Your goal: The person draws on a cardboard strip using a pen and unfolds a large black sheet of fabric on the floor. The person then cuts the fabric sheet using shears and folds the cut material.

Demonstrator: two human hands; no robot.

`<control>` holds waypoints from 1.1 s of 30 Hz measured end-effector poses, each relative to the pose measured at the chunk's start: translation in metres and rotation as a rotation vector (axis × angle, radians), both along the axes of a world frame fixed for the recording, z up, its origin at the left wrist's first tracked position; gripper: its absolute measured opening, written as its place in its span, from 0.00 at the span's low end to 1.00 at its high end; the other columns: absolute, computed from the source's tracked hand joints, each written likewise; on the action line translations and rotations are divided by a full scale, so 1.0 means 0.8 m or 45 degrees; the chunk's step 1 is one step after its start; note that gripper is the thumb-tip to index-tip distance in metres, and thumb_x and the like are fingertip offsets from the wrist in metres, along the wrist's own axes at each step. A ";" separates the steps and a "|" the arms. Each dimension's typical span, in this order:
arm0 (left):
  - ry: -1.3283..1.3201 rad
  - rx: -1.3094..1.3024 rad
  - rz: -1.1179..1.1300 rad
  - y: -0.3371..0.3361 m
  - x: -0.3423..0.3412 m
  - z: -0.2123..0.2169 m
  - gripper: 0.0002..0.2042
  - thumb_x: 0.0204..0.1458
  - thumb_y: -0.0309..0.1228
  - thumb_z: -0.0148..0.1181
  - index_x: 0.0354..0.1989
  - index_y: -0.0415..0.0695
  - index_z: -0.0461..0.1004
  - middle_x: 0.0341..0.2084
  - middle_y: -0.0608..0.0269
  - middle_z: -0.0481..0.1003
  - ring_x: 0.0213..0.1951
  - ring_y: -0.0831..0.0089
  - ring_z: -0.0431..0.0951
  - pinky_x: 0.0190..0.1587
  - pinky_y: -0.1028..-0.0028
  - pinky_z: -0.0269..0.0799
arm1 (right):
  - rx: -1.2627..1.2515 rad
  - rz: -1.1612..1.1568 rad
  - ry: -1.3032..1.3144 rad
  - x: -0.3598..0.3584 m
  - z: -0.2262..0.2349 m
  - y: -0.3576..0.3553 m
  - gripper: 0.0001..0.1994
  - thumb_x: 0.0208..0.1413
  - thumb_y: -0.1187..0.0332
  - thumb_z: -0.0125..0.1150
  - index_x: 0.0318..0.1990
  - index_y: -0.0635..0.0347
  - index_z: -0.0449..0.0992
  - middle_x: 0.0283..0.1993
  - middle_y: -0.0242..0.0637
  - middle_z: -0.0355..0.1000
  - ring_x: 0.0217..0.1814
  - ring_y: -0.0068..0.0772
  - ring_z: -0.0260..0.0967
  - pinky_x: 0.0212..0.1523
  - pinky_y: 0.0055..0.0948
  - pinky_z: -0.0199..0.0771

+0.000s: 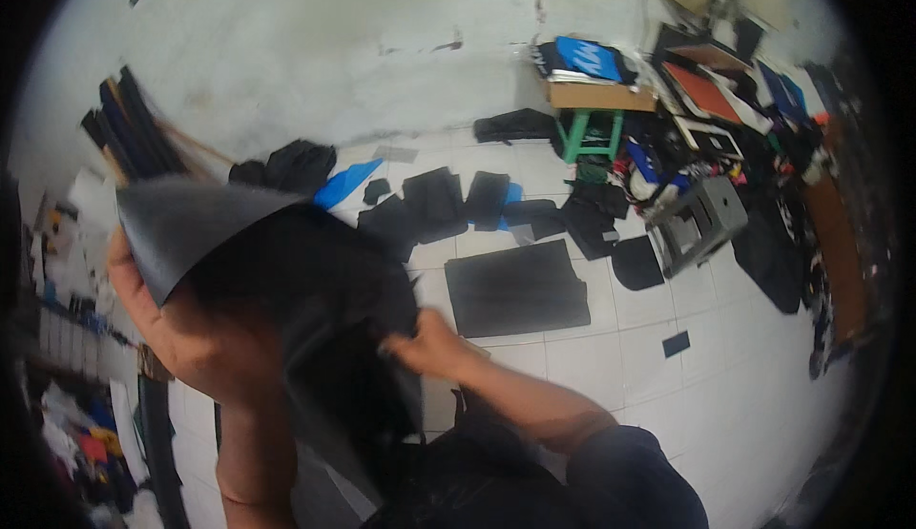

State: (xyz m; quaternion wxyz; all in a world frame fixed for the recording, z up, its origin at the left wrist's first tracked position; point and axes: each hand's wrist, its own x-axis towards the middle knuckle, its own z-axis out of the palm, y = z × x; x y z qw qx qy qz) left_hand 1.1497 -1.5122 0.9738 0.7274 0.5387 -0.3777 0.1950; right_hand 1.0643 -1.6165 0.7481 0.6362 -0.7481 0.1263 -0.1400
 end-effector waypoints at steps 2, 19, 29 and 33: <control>-0.154 0.065 -0.163 -0.030 0.007 0.018 0.20 0.53 0.25 0.46 0.56 0.39 0.59 0.45 0.51 0.70 0.47 0.58 0.74 0.50 0.61 0.74 | -0.171 -0.164 0.064 0.011 0.015 -0.068 0.17 0.52 0.62 0.66 0.45 0.65 0.76 0.40 0.43 0.78 0.44 0.36 0.75 0.44 0.36 0.74; -0.951 -0.159 -0.427 -0.272 0.070 0.061 0.12 0.42 0.23 0.60 0.35 0.40 0.66 0.26 0.53 0.73 0.32 0.57 0.78 0.29 0.65 0.76 | -1.016 -0.747 -0.681 0.105 0.240 -0.498 0.20 0.57 0.63 0.59 0.54 0.66 0.71 0.51 0.42 0.72 0.54 0.36 0.69 0.56 0.34 0.67; -0.273 1.213 -0.495 -0.082 0.184 -0.152 0.18 0.54 0.32 0.57 0.53 0.44 0.68 0.52 0.54 0.69 0.52 0.55 0.72 0.52 0.63 0.71 | -1.487 -0.583 -0.920 0.203 0.222 -0.524 0.17 0.61 0.68 0.52 0.55 0.64 0.72 0.54 0.44 0.70 0.57 0.38 0.68 0.59 0.34 0.66; 0.300 1.813 -0.083 0.152 0.195 -0.353 0.19 0.54 0.39 0.59 0.52 0.44 0.71 0.47 0.53 0.73 0.51 0.54 0.72 0.52 0.60 0.70 | -1.866 -0.359 -0.678 0.210 0.178 -0.464 0.15 0.54 0.73 0.60 0.50 0.66 0.76 0.51 0.47 0.72 0.53 0.42 0.72 0.54 0.35 0.72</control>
